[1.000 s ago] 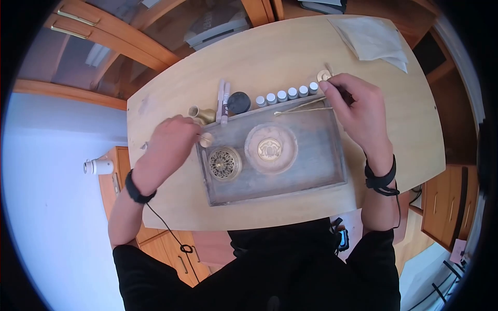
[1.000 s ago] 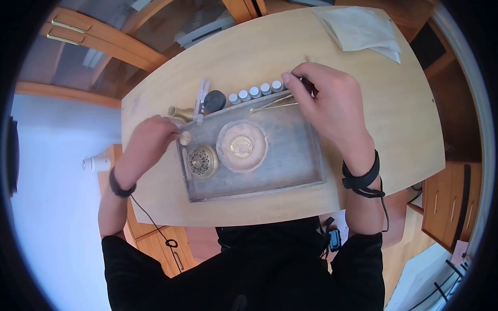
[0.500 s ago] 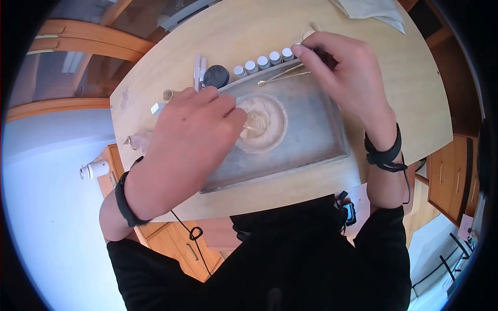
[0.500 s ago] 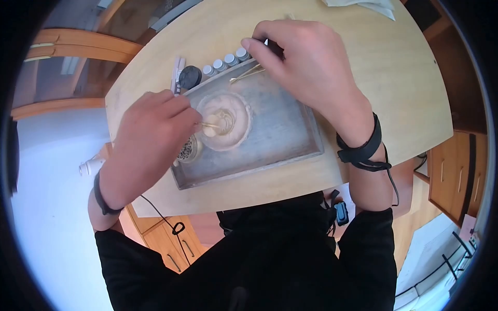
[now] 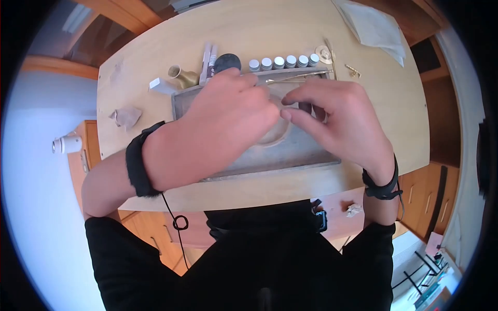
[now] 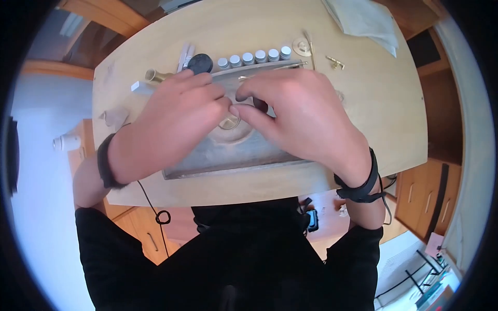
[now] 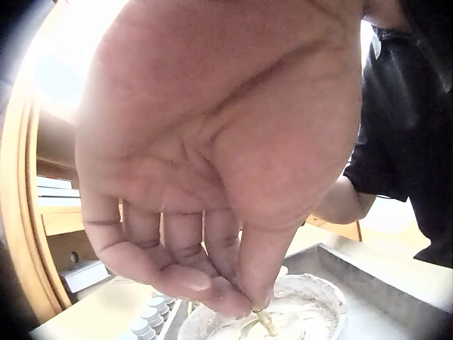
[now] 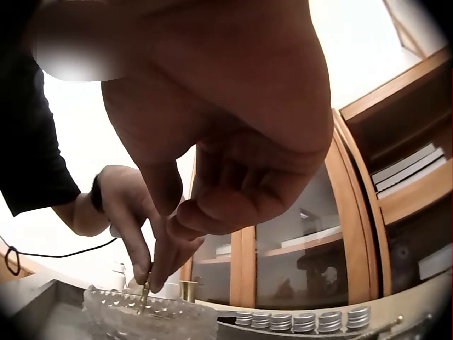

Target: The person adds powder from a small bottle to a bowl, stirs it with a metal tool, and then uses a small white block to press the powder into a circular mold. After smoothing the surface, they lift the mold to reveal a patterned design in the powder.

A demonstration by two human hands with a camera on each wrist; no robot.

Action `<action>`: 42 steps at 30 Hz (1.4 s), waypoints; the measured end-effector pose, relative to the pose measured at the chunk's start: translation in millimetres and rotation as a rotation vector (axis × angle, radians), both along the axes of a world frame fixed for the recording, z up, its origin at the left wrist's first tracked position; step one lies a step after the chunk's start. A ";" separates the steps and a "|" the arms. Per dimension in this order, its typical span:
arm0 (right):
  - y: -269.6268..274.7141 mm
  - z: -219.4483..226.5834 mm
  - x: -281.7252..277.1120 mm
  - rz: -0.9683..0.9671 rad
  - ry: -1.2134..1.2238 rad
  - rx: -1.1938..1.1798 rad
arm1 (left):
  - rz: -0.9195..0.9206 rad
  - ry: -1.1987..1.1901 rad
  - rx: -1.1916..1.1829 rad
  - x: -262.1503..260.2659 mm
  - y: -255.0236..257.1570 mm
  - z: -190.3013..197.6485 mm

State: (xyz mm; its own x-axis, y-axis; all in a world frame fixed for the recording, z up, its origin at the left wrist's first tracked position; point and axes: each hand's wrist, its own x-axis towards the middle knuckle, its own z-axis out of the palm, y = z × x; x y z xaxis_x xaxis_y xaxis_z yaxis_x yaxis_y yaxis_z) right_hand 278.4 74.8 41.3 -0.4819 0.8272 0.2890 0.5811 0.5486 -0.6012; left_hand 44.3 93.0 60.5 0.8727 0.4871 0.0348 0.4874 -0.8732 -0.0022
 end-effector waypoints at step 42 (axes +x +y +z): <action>20.0 7.6 -44.1 0.264 -0.496 0.065 | 0.394 -0.258 -0.495 -40.7 33.6 -16.2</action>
State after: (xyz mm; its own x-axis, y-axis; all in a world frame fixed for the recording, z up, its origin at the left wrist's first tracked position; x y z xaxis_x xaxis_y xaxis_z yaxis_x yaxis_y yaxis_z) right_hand 234.3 94.8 48.9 -0.7611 0.6483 0.0216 0.6236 0.7404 -0.2510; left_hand 3.6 126.6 44.2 0.6204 0.7790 -0.0911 0.7008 -0.4984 0.5104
